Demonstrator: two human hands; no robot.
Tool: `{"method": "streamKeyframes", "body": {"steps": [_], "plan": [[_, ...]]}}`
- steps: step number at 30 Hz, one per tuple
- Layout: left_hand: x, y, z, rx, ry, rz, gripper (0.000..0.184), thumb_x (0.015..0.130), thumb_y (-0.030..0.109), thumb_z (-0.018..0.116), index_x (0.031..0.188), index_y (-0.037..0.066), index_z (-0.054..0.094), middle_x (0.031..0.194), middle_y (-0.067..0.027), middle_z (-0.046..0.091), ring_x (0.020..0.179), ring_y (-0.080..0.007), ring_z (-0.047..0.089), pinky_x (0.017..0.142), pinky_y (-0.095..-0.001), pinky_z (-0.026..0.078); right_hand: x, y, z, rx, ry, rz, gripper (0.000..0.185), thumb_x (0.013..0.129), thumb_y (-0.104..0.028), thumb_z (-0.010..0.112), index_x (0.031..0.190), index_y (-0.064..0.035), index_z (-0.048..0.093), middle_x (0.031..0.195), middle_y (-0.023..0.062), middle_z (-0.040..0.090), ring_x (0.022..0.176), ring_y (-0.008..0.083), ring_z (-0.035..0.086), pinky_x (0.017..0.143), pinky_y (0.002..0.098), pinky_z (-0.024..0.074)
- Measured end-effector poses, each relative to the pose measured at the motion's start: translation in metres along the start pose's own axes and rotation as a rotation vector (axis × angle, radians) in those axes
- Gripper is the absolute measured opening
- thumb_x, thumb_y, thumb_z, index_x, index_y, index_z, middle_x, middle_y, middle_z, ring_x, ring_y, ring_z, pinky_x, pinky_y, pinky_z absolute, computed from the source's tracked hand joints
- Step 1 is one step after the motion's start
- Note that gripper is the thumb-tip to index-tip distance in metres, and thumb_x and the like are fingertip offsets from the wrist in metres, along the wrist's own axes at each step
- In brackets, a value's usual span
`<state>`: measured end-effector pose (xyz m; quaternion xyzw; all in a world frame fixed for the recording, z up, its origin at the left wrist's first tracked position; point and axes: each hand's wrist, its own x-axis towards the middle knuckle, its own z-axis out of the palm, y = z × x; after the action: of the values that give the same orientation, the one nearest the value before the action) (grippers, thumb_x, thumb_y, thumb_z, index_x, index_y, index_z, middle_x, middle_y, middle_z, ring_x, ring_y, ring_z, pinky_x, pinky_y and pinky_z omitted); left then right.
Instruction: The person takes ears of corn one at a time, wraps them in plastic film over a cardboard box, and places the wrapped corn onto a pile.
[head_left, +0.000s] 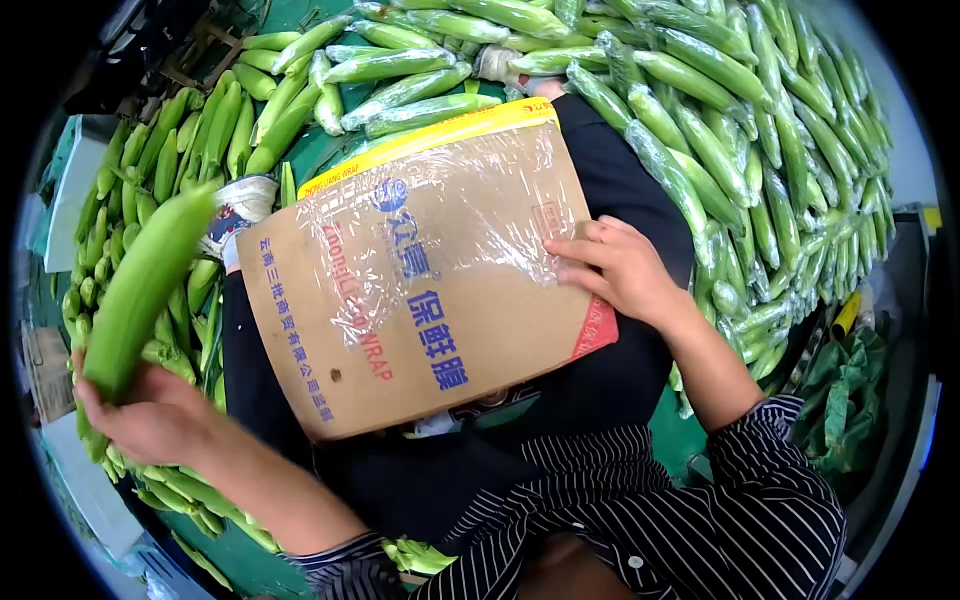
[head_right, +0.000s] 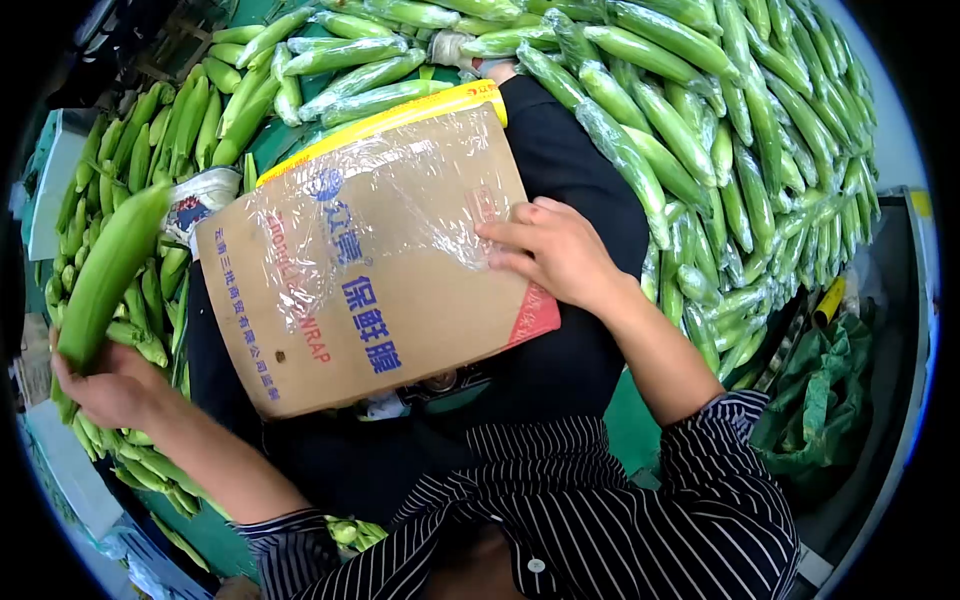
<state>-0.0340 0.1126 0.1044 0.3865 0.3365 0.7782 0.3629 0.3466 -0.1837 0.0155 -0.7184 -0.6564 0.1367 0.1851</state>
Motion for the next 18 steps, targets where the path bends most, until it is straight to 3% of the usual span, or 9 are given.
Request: {"method": "streamKeyframes", "body": {"steps": [1, 4, 5, 6, 8, 10, 14, 16, 18], "plan": [[-0.047, 0.014, 0.032, -0.087, -0.106, -0.195, 0.041, 0.107, 0.026, 0.047, 0.127, -0.006, 0.062, 0.129, -0.0227, 0.064, 0.127, -0.0331, 0.062, 0.111, -0.0528, 0.053, 0.004, 0.003, 0.011, 0.028, 0.112, -0.025, 0.025, 0.086, -0.017, 0.081, 0.111, -0.0117, 0.079, 0.078, 0.0082, 0.060, 0.081, 0.0299, 0.062, 0.075, 0.0411, 0.0524], [-0.163, -0.056, 0.065, -0.314, -0.149, -0.484, 0.032, 0.108, 0.017, 0.058, 0.129, -0.007, 0.061, 0.131, -0.0210, 0.066, 0.121, -0.0295, 0.067, 0.107, -0.0439, 0.057, -0.004, 0.007, 0.035, 0.082, 0.332, -0.075, 0.017, 0.089, -0.012, 0.079, 0.106, -0.0063, 0.078, 0.082, 0.0112, 0.069, 0.080, 0.0314, 0.068, 0.073, 0.0411, 0.0548], [-0.191, -0.064, 0.087, -0.262, 0.019, -0.773, 0.030, 0.107, 0.015, 0.059, 0.127, -0.008, 0.061, 0.130, -0.0237, 0.066, 0.119, -0.0302, 0.068, 0.106, -0.0444, 0.057, -0.010, 0.008, 0.038, 0.218, 0.441, -0.023, 0.012, 0.093, -0.008, 0.076, 0.103, -0.0023, 0.076, 0.092, 0.0140, 0.075, 0.084, 0.0311, 0.074, 0.077, 0.0401, 0.0577], [-0.208, -0.093, 0.084, -0.312, 0.083, -0.821, 0.030, 0.107, 0.016, 0.061, 0.123, -0.009, 0.061, 0.126, -0.0221, 0.068, 0.117, -0.0305, 0.069, 0.104, -0.0444, 0.058, -0.022, 0.004, 0.036, 0.406, 0.464, 0.227, 0.010, 0.094, -0.005, 0.075, 0.103, -0.0012, 0.076, 0.098, 0.0155, 0.077, 0.090, 0.0299, 0.076, 0.082, 0.0380, 0.0589], [-0.228, -0.119, 0.070, -0.278, 0.019, -0.804, 0.027, 0.108, 0.015, 0.059, 0.124, -0.007, 0.058, 0.122, -0.0204, 0.068, 0.114, -0.0288, 0.069, 0.102, -0.0427, 0.059, -0.027, 0.007, 0.026, 0.434, 0.647, 0.266, 0.010, 0.095, -0.006, 0.074, 0.103, -0.0003, 0.075, 0.098, 0.0160, 0.077, 0.091, 0.0293, 0.076, 0.081, 0.0370, 0.0589], [-0.233, -0.115, 0.055, -0.176, -0.127, -0.789, 0.026, 0.109, 0.012, 0.059, 0.129, -0.002, 0.054, 0.117, -0.0168, 0.068, 0.110, -0.0256, 0.070, 0.099, -0.0389, 0.059, 0.003, 0.002, 0.000, 0.205, 0.569, 0.062, 0.021, 0.093, -0.012, 0.077, 0.110, 0.0003, 0.073, 0.106, 0.0155, 0.077, 0.097, 0.0340, 0.075, 0.086, 0.0432, 0.0585], [-0.230, -0.080, 0.025, 0.263, -0.625, -0.565, 0.069, 0.093, 0.019, 0.082, 0.148, -0.004, 0.046, 0.144, -0.0215, 0.052, 0.129, -0.0313, 0.059, 0.107, -0.0445, 0.051, 0.096, -0.004, 0.004, -0.154, 0.285, -0.194, 0.062, 0.079, -0.028, 0.088, 0.130, -0.0033, 0.064, 0.108, 0.0131, 0.070, 0.099, 0.0371, 0.069, 0.090, 0.0479, 0.0539], [-0.176, -0.028, -0.003, 1.291, -1.178, 0.162, 0.078, 0.079, 0.024, 0.091, 0.147, 0.005, 0.058, 0.135, -0.0244, 0.056, 0.121, -0.0380, 0.059, 0.103, -0.0436, 0.049, 0.122, 0.007, 0.014, -0.190, 0.302, -0.360, 0.073, 0.074, -0.032, 0.090, 0.136, -0.0069, 0.062, 0.099, 0.0120, 0.064, 0.089, 0.0368, 0.065, 0.082, 0.0479, 0.0534], [-0.141, -0.038, -0.036, 1.272, -1.240, -0.007, 0.048, 0.085, 0.022, 0.084, 0.131, 0.014, 0.073, 0.108, -0.0129, 0.068, 0.107, -0.0322, 0.065, 0.092, -0.0414, 0.053, 0.125, 0.021, 0.023, -0.151, 0.220, -0.346, 0.071, 0.076, -0.037, 0.088, 0.138, -0.0141, 0.061, 0.102, 0.0104, 0.065, 0.090, 0.0336, 0.068, 0.079, 0.0453, 0.0545]]}}
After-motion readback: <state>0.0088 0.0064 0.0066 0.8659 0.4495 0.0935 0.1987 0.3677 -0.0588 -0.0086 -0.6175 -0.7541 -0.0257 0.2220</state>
